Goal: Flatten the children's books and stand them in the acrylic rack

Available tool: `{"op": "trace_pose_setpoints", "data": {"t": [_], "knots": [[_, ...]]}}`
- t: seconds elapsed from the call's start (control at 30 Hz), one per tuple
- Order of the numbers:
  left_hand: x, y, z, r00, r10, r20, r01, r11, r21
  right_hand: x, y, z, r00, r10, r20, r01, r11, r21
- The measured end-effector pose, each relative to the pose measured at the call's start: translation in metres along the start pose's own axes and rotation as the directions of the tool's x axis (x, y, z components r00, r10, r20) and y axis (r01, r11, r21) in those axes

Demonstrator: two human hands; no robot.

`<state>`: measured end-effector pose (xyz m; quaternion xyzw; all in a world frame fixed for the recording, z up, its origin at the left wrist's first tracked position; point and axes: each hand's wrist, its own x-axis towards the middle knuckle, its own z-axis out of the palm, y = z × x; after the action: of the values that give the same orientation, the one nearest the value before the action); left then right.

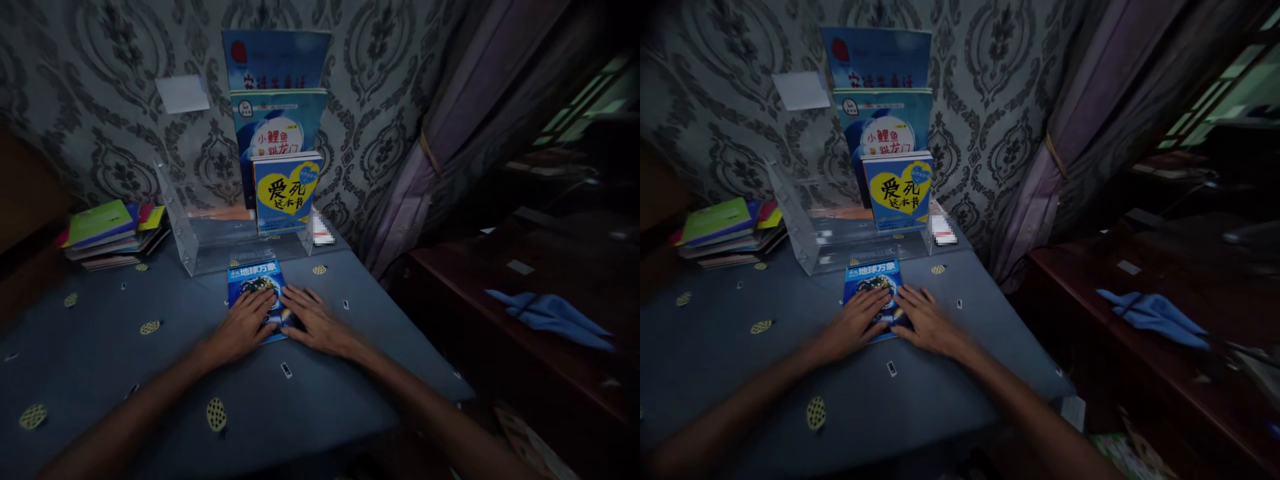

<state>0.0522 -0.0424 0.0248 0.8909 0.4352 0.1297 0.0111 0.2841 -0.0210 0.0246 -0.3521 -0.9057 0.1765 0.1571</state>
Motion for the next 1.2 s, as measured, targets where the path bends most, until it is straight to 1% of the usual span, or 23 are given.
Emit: {"op": "trace_pose_setpoints", "data": {"t": [0.1,0.2,0.27,0.37,0.47,0.6,0.8,0.9,1.0,1.1,1.2], "knots": [[0.010,-0.024,0.004,0.999,-0.041,0.020,0.041,0.999,-0.022,0.015,-0.003,0.000,1.000,-0.021,0.017,0.022,1.000,-0.019],[0.017,-0.048,0.006,0.991,-0.132,0.016,0.133,0.991,-0.005,0.040,-0.005,0.005,0.999,-0.027,0.018,0.028,0.999,-0.040],[0.019,-0.059,0.007,0.980,-0.199,-0.002,0.199,0.980,0.022,0.058,-0.004,0.010,1.000,-0.019,0.006,0.019,0.998,-0.058],[0.018,-0.067,0.009,0.962,-0.271,-0.041,0.273,0.960,0.063,0.081,0.001,0.016,0.999,0.034,-0.030,-0.036,0.996,-0.083],[0.015,-0.065,0.010,0.951,-0.303,-0.068,0.308,0.947,0.089,0.093,0.005,0.017,0.990,0.130,-0.062,-0.136,0.986,-0.095],[0.013,-0.060,0.012,0.935,-0.337,-0.107,0.348,0.931,0.113,0.091,0.007,0.019,0.979,0.180,-0.099,-0.191,0.976,-0.107],[0.011,-0.057,0.016,0.910,-0.388,-0.148,0.407,0.903,0.138,0.070,0.004,0.034,0.962,0.197,-0.192,-0.222,0.968,-0.119],[0.011,-0.055,0.016,0.892,-0.418,-0.173,0.442,0.886,0.138,0.058,-0.004,0.039,0.959,0.209,-0.192,-0.236,0.963,-0.133],[0.010,-0.051,0.018,0.871,-0.450,-0.198,0.478,0.869,0.130,0.051,-0.012,0.039,0.959,0.224,-0.174,-0.249,0.959,-0.137],[0.009,-0.047,0.023,0.866,-0.451,-0.219,0.476,0.876,0.079,0.050,-0.015,0.039,0.958,0.231,-0.169,-0.254,0.959,-0.126],[0.009,-0.047,0.028,0.860,-0.454,-0.232,0.450,0.890,-0.074,0.051,-0.014,0.040,0.957,0.236,-0.167,-0.256,0.961,-0.107]]}}
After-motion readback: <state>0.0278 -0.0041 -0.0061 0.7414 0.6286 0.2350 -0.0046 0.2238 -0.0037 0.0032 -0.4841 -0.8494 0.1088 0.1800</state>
